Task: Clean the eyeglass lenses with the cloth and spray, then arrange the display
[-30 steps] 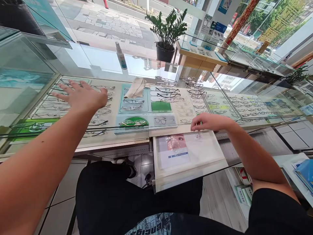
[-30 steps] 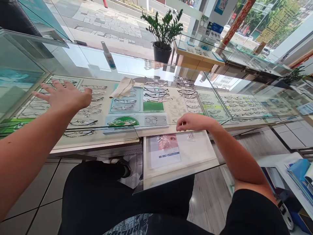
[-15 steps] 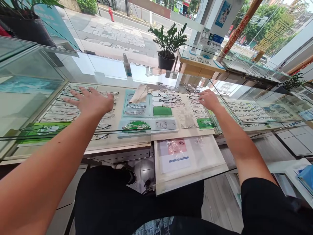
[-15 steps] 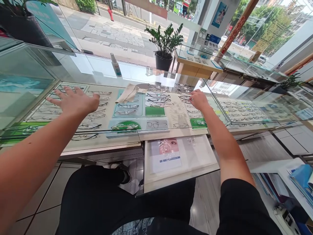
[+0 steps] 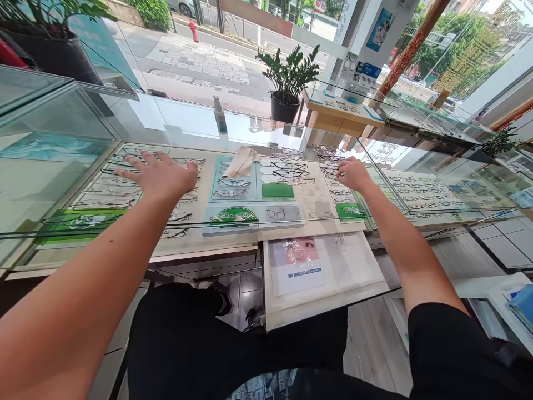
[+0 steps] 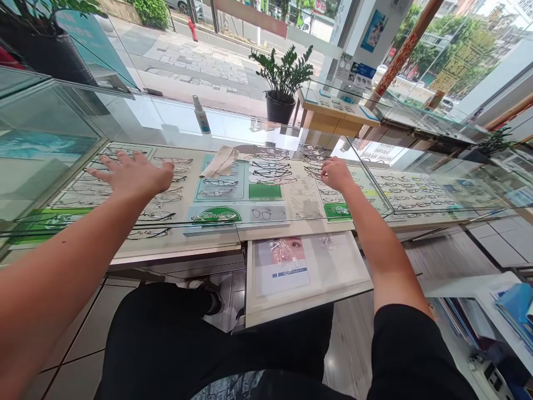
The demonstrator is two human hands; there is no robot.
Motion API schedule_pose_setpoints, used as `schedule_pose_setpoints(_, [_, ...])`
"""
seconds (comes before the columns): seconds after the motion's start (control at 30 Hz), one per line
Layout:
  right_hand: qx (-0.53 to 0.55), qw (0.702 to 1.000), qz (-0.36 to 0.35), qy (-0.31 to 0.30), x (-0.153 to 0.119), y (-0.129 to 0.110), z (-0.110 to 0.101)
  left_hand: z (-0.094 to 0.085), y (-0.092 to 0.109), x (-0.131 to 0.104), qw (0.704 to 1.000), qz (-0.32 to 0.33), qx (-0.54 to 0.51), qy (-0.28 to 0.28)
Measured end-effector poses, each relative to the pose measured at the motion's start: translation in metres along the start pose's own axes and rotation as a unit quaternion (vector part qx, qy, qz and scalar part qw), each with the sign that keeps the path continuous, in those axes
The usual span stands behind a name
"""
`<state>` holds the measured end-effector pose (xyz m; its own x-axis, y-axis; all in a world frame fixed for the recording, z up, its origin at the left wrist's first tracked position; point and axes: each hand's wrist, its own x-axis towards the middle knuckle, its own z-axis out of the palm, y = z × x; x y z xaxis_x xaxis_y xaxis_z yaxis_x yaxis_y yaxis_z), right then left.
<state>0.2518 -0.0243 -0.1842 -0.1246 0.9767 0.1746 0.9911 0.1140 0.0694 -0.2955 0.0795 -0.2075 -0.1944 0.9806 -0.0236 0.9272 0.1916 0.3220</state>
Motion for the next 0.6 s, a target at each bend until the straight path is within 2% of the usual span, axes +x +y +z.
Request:
schedule_pose_setpoints(0.37, [0.009, 0.999, 0.017, -0.038, -0.048, -0.041, -0.024, -0.005, 0.005, -0.005, 1.0, 0.002, 0.006, 0.003])
schedule_pose_setpoints(0.5, [0.106, 0.993, 0.034, -0.029, -0.081, -0.055, -0.042, -0.002, 0.003, 0.0, 1.0, 0.005, 0.013, 0.004])
schedule_pose_setpoints(0.6, [0.244, 0.966, 0.012, -0.086, -0.115, -0.07, -0.062, 0.0, 0.004, 0.007, 1.0, -0.003, 0.024, 0.003])
